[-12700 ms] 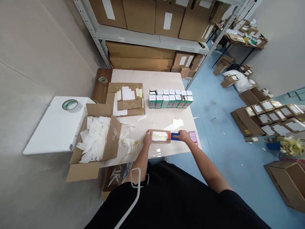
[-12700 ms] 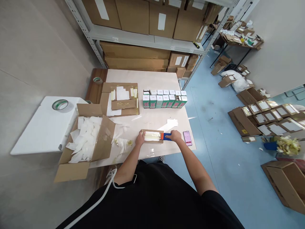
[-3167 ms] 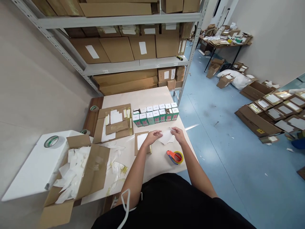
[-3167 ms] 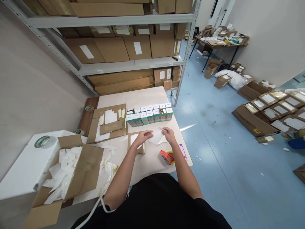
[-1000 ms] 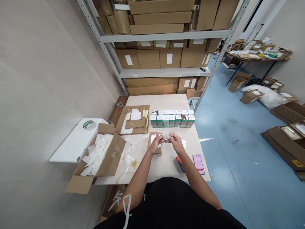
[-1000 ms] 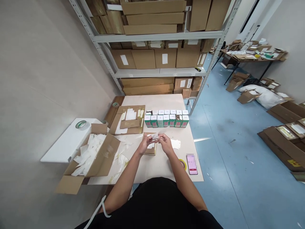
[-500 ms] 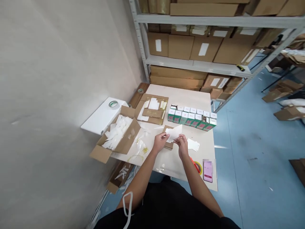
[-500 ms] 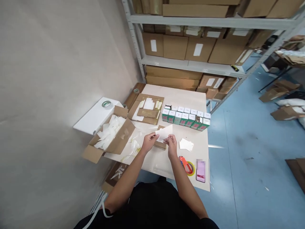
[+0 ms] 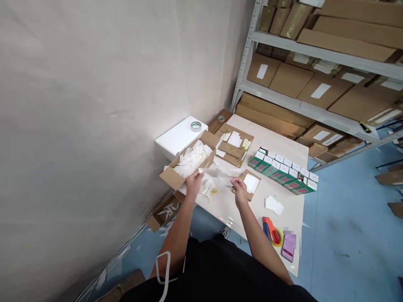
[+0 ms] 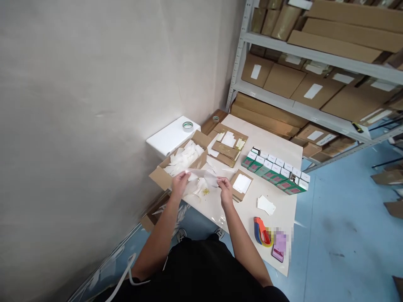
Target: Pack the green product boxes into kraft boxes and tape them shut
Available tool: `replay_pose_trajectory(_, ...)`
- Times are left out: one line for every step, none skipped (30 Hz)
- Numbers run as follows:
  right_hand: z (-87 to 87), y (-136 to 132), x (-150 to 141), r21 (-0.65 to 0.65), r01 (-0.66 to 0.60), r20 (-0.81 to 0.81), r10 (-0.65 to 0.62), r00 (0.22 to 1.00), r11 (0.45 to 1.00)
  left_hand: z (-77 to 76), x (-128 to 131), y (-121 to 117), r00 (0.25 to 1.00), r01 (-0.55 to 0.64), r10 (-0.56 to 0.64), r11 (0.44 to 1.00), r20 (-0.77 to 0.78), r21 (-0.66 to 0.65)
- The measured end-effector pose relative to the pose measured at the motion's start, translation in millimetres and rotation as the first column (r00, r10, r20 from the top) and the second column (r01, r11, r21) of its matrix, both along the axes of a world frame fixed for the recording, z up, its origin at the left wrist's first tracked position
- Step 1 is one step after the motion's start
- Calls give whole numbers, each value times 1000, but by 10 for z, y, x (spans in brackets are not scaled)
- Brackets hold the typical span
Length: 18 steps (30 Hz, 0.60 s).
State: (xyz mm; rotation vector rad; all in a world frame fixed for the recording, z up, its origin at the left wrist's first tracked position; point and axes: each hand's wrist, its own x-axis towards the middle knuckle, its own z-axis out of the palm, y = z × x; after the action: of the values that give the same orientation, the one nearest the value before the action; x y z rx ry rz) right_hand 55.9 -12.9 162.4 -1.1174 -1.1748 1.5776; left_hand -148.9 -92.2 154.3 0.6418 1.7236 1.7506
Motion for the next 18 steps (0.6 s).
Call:
replay_pose_trajectory(3, -21, -79, 6, 21, 16, -21, 1000, 1000, -25, -207, -116, 989, -145, 145, 989, 8, 3)
replay_pose_trajectory(4, -48, -165, 10, 33, 27, -33, 999, 999, -49, -400, -238, 958, -285, 285, 958, 2, 8)
replay_pose_trajectory(2, -85, -263, 12, 31, 31, -31, 999, 999, -70, -572, -364, 918, -397, 397, 918, -11, 13)
replay_pose_trajectory(-4, -135, -374, 12, 12, 31, -12, 999, 1000, -89, -721, -492, 883, -468, 468, 884, -24, 23)
replay_pose_trajectory(-16, -198, -498, 7, -26, 31, 26, 999, 1000, -106, -845, -621, 865, -500, 501, 865, -39, 32)
replay_pose_trajectory(-34, -274, -636, -2, -79, 36, 79, 996, 997, -121, -946, -748, 861, -504, 505, 863, -51, 38)
replay_pose_trajectory(-58, -361, -785, -16, -142, 44, 142, 989, 990, -136, -1028, -874, 867, -493, 494, 869, -60, 42)
replay_pose_trajectory(-91, -457, -943, -33, -209, 56, 210, 976, 977, -151, -1094, -998, 873, -481, 483, 875, -67, 42)
replay_pose_trajectory(-131, -561, -1107, -50, -274, 69, 277, 958, 960, -167, -1153, -1122, 876, -475, 477, 879, -72, 39)
replay_pose_trajectory(-179, -669, -1274, -68, -333, 81, 338, 938, 940, -185, -1208, -1248, 874, -479, 481, 877, -77, 33)
replay_pose_trajectory(-237, -782, -1442, -86, -384, 91, 391, 916, 919, -207, -1265, -1377, 868, -489, 490, 872, -82, 26)
replay_pose_trajectory(-304, -899, -1609, -101, -428, 101, 437, 894, 898, -231, -1327, -1511, 861, -502, 502, 865, -87, 18)
replay_pose_trajectory(-382, -1020, -1772, -117, -465, 111, 477, 872, 877, -260, -1394, -1652, 855, -512, 511, 859, -92, 6)
replay_pose_trajectory(-469, -1144, -1932, -134, -498, 122, 513, 850, 857, -291, -1465, -1798, 848, -525, 522, 851, -94, -6)
replay_pose_trajectory(-566, -1273, -2085, -153, -526, 130, 545, 828, 837, -325, -1538, -1949, 838, -541, 537, 841, -94, -18)
replay_pose_trajectory(-670, -1405, -2231, -177, -550, 136, 574, 807, 816, -360, -1610, -2102, 827, -559, 555, 828, -94, -30)
replay_pose_trajectory(-779, -1539, -2369, -208, -571, 143, 602, 786, 795, -394, -1677, -2256, 813, -580, 575, 814, -93, -39)
replay_pose_trajectory(-890, -1672, -2497, -249, -587, 150, 630, 762, 770, -426, -1737, -2406, 797, -602, 596, 797, -96, -48)
